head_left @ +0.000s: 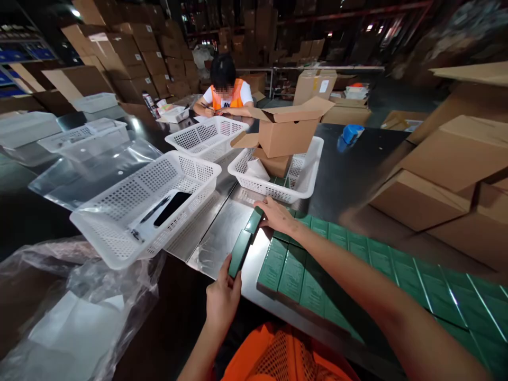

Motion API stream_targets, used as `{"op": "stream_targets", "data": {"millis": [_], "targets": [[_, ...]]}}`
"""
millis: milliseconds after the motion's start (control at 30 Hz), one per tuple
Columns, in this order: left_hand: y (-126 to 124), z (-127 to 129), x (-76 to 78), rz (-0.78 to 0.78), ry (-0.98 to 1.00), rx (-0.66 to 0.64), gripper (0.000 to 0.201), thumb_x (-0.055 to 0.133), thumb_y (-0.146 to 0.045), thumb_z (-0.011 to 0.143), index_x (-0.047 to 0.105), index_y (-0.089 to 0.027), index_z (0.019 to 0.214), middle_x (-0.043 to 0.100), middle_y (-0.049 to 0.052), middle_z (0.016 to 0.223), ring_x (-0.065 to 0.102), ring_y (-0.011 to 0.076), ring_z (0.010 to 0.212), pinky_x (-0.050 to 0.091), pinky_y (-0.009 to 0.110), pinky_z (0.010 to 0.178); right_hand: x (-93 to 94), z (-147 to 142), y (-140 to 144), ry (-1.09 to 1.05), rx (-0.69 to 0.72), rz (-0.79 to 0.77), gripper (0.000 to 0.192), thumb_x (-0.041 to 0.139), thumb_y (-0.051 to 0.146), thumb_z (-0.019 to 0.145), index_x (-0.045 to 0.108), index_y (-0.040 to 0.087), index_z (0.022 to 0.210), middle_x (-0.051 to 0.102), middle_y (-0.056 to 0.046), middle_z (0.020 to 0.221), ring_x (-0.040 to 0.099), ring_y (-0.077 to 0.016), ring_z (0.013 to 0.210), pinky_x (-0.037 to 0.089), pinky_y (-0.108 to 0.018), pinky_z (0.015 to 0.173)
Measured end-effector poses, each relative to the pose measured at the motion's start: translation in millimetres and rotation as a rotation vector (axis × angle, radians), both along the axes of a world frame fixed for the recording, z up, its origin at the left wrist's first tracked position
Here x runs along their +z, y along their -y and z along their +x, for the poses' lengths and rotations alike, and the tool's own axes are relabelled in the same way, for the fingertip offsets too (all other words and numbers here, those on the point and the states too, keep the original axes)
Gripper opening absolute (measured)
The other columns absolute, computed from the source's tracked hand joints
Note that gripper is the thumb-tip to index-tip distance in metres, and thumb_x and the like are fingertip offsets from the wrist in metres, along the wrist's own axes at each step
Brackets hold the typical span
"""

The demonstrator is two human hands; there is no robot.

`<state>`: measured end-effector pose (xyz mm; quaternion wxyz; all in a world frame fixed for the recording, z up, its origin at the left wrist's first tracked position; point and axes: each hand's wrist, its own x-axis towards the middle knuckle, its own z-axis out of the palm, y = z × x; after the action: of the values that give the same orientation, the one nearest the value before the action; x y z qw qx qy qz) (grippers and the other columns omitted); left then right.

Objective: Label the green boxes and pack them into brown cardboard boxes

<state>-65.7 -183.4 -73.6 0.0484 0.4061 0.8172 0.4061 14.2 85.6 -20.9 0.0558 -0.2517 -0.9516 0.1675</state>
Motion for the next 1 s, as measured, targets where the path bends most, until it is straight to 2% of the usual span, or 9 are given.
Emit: {"op": "stream_targets", "data": {"millis": [267,333,433,500,633,700,800,867,1000], "targets": [[-1,-1,3.5,-0.022,-0.003,0.01,0.051,0.054,-0.04,0.088,0.063,-0.007,0.126,0.054,-0.006,0.047,0.056,0.0139,0.039,0.042,0.023,0.045,13.9,-9,12,0.075,-0.036,0.011,0.061,0.082,0.022,0.075,0.056,0.024,0.13,0.052,-0.013,0.121,0.064,-0.0298,0.097,0.05,-0.038,0.082],[2,-2,3.8,-0.05,-0.027,0.005,0.051,0.054,-0.04,0.089,0.061,-0.007,0.128,0.056,-0.006,0.049,0.058,0.0138,0.041,0.041,0.022,0.045,18.0,-7,11,0.09,-0.016,-0.016,0.073,0.084,0.022,0.072,0.051,0.025,0.137,0.051,-0.014,0.127,0.064,-0.0305,0.101,0.05,-0.038,0.085],[12,3,5.0,-0.083,-0.122,0.034,0.059,0.058,-0.045,0.089,0.055,-0.009,0.135,0.057,-0.007,0.052,0.058,0.0135,0.041,0.038,0.022,0.043,27.3,7,-1,0.095,0.009,-0.052,0.096,0.086,0.027,0.071,0.033,0.027,0.152,0.048,-0.014,0.139,0.057,-0.0323,0.119,0.048,-0.038,0.096],[19,13,6.7,-0.075,-0.131,0.011,0.066,0.061,-0.05,0.087,0.051,-0.009,0.139,0.057,-0.008,0.052,0.057,0.0131,0.041,0.038,0.022,0.044,34.1,23,-13,0.107,0.005,-0.066,0.096,0.083,0.028,0.073,0.03,0.027,0.153,0.047,-0.014,0.143,0.051,-0.0325,0.127,0.045,-0.039,0.101],[10,42,12.1,-0.171,0.149,-0.194,0.075,0.06,-0.051,0.087,0.042,-0.01,0.148,0.059,-0.007,0.053,0.06,0.0151,0.046,0.044,0.023,0.051,41.0,52,-35,0.218,-0.02,-0.107,0.075,0.084,0.024,0.069,0.055,0.023,0.137,0.063,-0.014,0.123,0.06,-0.0371,0.113,0.047,-0.043,0.092],[-3,53,14.8,-0.238,0.32,-0.225,0.077,0.055,-0.053,0.089,0.04,-0.007,0.149,0.06,-0.005,0.051,0.062,0.0183,0.049,0.045,0.026,0.052,40.1,59,-41,0.256,-0.021,-0.13,0.068,0.086,0.021,0.065,0.063,0.024,0.129,0.067,-0.012,0.11,0.063,-0.037,0.104,0.048,-0.042,0.086],[-17,59,16.1,-0.239,0.486,-0.222,0.072,0.053,-0.056,0.089,0.052,-0.005,0.14,0.064,-0.001,0.052,0.066,0.0209,0.052,0.049,0.028,0.054,37.3,60,-40,0.235,0.011,-0.153,0.058,0.087,0.019,0.063,0.068,0.028,0.117,0.066,-0.006,0.098,0.063,-0.0313,0.096,0.047,-0.036,0.081],[-15,57,13.3,-0.194,0.414,-0.181,0.061,0.056,-0.052,0.089,0.06,-0.009,0.132,0.068,0.001,0.057,0.068,0.0205,0.054,0.051,0.028,0.057,35.9,59,-36,0.174,0.029,-0.157,0.052,0.087,0.02,0.063,0.067,0.028,0.111,0.063,-0.004,0.095,0.061,-0.0276,0.093,0.046,-0.034,0.08],[2,50,-0.6,-0.113,-0.064,-0.079,0.041,0.052,-0.043,0.094,0.069,-0.015,0.119,0.072,0.003,0.064,0.07,0.0203,0.055,0.049,0.027,0.054,28.3,50,-25,-0.016,0.038,-0.156,0.038,0.081,0.025,0.072,0.059,0.023,0.103,0.054,-0.005,0.108,0.056,-0.023,0.097,0.044,-0.031,0.083]]}}
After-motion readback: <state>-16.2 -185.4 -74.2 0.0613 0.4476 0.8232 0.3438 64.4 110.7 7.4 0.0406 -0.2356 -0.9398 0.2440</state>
